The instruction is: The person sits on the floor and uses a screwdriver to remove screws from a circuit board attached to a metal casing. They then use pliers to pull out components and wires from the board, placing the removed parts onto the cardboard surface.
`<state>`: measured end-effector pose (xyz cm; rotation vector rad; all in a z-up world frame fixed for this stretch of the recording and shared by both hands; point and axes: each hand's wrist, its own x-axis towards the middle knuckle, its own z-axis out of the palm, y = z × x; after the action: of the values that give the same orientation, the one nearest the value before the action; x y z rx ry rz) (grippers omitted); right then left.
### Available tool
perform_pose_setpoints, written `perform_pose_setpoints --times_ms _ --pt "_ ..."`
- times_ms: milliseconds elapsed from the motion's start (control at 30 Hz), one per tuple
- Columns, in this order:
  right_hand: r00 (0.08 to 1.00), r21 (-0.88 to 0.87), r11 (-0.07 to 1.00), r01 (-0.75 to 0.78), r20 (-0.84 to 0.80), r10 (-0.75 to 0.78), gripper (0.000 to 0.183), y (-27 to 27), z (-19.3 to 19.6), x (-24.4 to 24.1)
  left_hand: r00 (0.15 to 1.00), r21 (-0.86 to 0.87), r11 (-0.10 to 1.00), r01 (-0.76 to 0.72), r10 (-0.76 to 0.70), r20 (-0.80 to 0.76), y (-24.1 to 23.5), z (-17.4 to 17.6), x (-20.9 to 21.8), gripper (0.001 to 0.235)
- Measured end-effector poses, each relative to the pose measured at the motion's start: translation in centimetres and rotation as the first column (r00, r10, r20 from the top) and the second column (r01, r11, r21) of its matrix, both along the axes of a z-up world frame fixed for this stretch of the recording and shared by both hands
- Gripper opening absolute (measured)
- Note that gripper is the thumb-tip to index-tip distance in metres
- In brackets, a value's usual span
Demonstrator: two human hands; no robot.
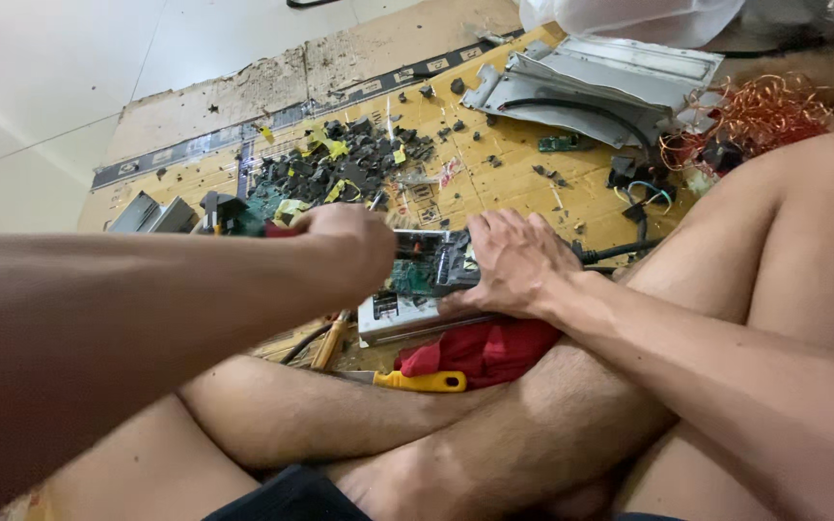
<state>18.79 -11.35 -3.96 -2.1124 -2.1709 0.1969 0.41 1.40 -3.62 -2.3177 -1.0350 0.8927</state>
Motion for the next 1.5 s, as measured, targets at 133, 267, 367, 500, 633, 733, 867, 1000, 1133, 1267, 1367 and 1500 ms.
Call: perform_pose_setpoints --times_ms 133,267,367,500,633,733,867,1000,1133,1267,1367,1500 --pt "1.0 0.006 1.0 -0.01 -0.009 0.01 0.086 0.3 -0.2 0.1 0.925 0.021 0.953 0.301 -0.298 0.237 3.5 -3.8 -2.9 0.017" --pt "0.999 0.025 0.999 -0.034 0.022 0.034 0.082 -0.2 0.7 0.0 0.997 -0.251 0.965 0.077 -0.072 0.029 1.0 1.2 0.4 0.019" --pt "0.999 0.016 0.999 -0.031 0.018 0.03 0.084 -0.1 0.6 0.3 0.979 -0.429 0.89 -0.151 0.074 -0.192 -0.4 5.0 2.7 0.034" --pt "0.998 -0.001 0.998 -0.062 0.016 0.062 0.083 0.4 -0.2 0.2 0.662 -0.742 0.293 -0.603 0.704 -0.259 -1.3 7.6 3.2 0.027" --pt "0.998 0.04 0.998 -0.051 0.035 0.049 0.082 0.0 0.3 0.2 0.696 -0.716 0.384 -0.584 0.691 -0.197 -0.6 7.4 1.4 0.023" --pt "0.996 0.04 0.997 -0.073 0.053 0.07 0.087 -0.4 0.8 -0.3 0.788 -0.653 0.545 -0.526 0.602 -0.133 0.6 6.1 0.8 0.02" --pt "0.997 0.002 0.998 -0.068 0.019 0.068 0.09 -0.8 0.7 -0.7 0.891 -0.519 0.748 -0.414 0.449 -0.064 3.2 3.4 -1.2 0.023" --pt "0.99 0.047 0.991 -0.124 0.076 0.12 0.104 -0.7 0.1 -1.0 0.916 -0.416 0.818 -0.397 0.328 -0.231 -0.9 8.4 0.3 0.027" --pt "0.991 0.046 0.992 -0.122 0.063 0.119 0.103 -0.7 0.0 -1.0 0.837 -0.337 0.841 -0.423 0.219 -0.502 -2.6 7.4 3.7 0.036" --pt "0.993 0.025 0.994 -0.104 0.06 0.103 0.108 -0.2 -0.4 -0.9 0.919 -0.383 0.909 -0.162 -0.003 -0.395 -3.0 6.2 3.1 0.034" --pt "0.991 0.044 0.993 -0.112 0.081 0.108 0.106 -0.4 -0.1 -1.1 0.929 -0.431 0.866 -0.255 0.096 -0.356 -4.2 8.5 2.1 0.036" --pt "0.991 0.049 0.993 -0.103 0.09 0.098 0.103 -0.7 0.5 -1.3 0.933 -0.29 0.956 -0.042 -0.066 -0.353 -1.5 2.2 0.9 0.03"
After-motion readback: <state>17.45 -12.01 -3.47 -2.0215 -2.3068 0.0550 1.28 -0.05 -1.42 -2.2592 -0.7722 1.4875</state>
